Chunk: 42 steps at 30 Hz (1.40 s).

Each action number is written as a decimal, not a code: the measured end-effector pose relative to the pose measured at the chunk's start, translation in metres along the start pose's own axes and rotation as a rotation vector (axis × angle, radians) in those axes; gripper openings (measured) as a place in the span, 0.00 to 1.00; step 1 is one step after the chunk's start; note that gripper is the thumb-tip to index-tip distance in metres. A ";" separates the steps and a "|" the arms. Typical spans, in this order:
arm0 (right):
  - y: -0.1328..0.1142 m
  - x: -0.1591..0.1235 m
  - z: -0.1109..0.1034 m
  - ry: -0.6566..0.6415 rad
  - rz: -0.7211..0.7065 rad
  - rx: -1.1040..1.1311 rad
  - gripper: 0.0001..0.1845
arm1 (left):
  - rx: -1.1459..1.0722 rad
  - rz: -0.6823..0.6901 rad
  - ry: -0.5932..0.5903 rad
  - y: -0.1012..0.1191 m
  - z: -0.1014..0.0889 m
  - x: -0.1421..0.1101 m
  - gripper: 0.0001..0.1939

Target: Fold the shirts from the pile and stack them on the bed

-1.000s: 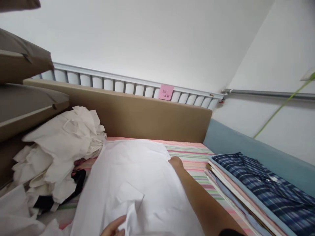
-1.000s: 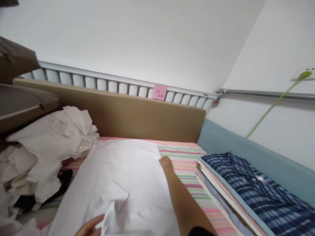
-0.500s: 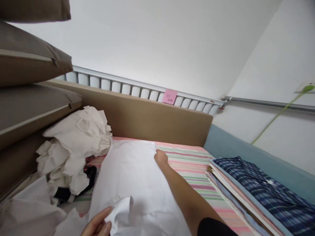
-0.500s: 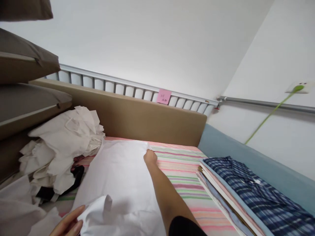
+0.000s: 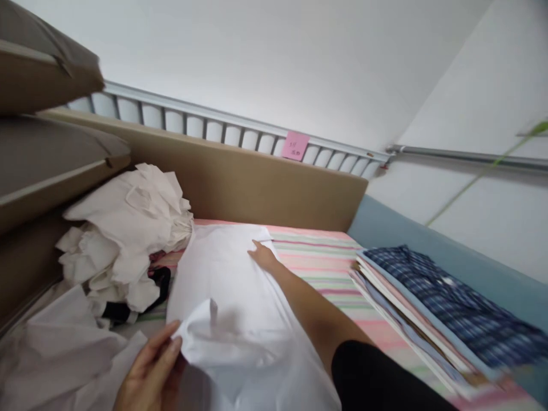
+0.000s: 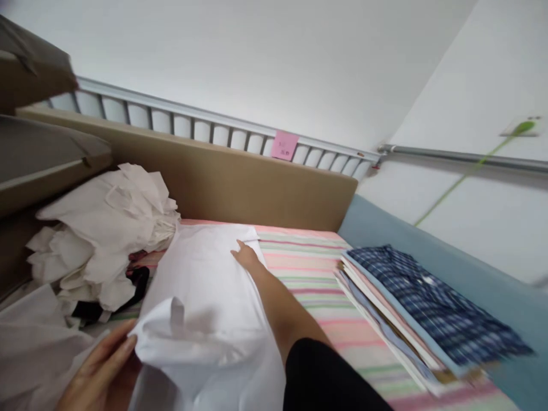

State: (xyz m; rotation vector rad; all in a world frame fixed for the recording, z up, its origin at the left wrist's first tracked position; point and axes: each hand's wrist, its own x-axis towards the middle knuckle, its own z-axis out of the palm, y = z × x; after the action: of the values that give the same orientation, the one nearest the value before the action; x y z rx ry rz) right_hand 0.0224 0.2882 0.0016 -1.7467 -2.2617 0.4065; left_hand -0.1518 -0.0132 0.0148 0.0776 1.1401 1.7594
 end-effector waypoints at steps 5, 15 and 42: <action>0.041 -0.088 -0.045 -0.003 -0.100 0.127 0.21 | 0.000 0.139 0.000 -0.004 -0.001 0.013 0.18; 0.149 -0.402 -0.051 0.126 -0.207 0.135 0.25 | 0.005 0.260 0.003 -0.009 0.003 0.016 0.14; 0.113 -0.434 -0.036 -0.040 -0.364 -0.005 0.20 | 0.072 0.283 -0.155 0.012 0.015 0.036 0.23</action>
State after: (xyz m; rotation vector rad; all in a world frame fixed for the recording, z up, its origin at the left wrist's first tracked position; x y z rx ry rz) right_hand 0.2443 -0.1025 -0.0204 -1.2961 -2.5398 0.3604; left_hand -0.1702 0.0233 0.0163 0.4301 1.1202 1.9206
